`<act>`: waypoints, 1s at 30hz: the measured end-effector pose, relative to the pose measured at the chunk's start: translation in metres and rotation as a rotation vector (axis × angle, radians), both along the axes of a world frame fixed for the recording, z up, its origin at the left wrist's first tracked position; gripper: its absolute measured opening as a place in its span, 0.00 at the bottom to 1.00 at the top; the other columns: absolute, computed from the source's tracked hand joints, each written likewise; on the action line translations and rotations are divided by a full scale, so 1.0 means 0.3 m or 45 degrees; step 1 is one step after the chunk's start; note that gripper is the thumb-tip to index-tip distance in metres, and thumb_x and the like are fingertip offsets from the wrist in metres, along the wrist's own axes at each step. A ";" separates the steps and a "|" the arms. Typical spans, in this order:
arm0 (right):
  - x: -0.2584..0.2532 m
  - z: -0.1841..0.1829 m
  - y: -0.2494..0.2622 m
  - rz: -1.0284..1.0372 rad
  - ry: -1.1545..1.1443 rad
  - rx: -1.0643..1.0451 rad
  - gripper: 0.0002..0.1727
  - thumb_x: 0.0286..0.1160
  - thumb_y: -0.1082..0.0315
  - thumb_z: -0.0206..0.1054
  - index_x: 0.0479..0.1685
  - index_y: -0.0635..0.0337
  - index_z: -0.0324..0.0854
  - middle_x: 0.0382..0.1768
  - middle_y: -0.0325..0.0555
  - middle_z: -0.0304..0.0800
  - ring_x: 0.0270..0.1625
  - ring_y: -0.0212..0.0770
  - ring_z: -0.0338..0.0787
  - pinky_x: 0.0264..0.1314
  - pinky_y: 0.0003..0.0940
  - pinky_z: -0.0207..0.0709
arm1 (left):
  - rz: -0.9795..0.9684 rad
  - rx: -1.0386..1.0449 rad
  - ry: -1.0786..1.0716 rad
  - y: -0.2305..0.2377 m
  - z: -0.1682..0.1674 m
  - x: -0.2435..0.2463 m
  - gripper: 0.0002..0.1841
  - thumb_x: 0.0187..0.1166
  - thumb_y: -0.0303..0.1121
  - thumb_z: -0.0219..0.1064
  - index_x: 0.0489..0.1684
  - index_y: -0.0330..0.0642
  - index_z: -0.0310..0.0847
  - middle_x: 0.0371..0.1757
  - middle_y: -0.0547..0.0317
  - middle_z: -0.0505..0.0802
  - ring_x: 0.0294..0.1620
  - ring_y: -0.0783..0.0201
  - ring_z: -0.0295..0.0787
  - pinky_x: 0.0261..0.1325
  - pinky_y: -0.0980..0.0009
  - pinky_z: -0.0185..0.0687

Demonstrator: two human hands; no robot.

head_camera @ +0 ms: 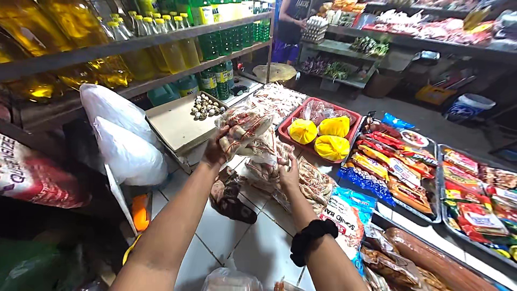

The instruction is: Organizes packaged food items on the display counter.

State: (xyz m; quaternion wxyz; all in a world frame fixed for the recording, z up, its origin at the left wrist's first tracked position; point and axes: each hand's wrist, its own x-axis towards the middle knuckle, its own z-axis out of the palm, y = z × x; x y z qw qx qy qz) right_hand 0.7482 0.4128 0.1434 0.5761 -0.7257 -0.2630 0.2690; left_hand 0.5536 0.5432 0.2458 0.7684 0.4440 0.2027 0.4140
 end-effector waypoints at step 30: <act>-0.091 0.184 -0.006 -0.061 -0.257 -0.145 0.53 0.87 0.53 0.60 0.93 0.72 0.24 0.92 0.78 0.27 0.95 0.70 0.37 0.97 0.56 0.36 | -0.140 0.877 1.329 0.003 -0.098 0.228 0.27 0.91 0.41 0.55 0.87 0.41 0.61 0.79 0.37 0.80 0.78 0.38 0.78 0.78 0.36 0.68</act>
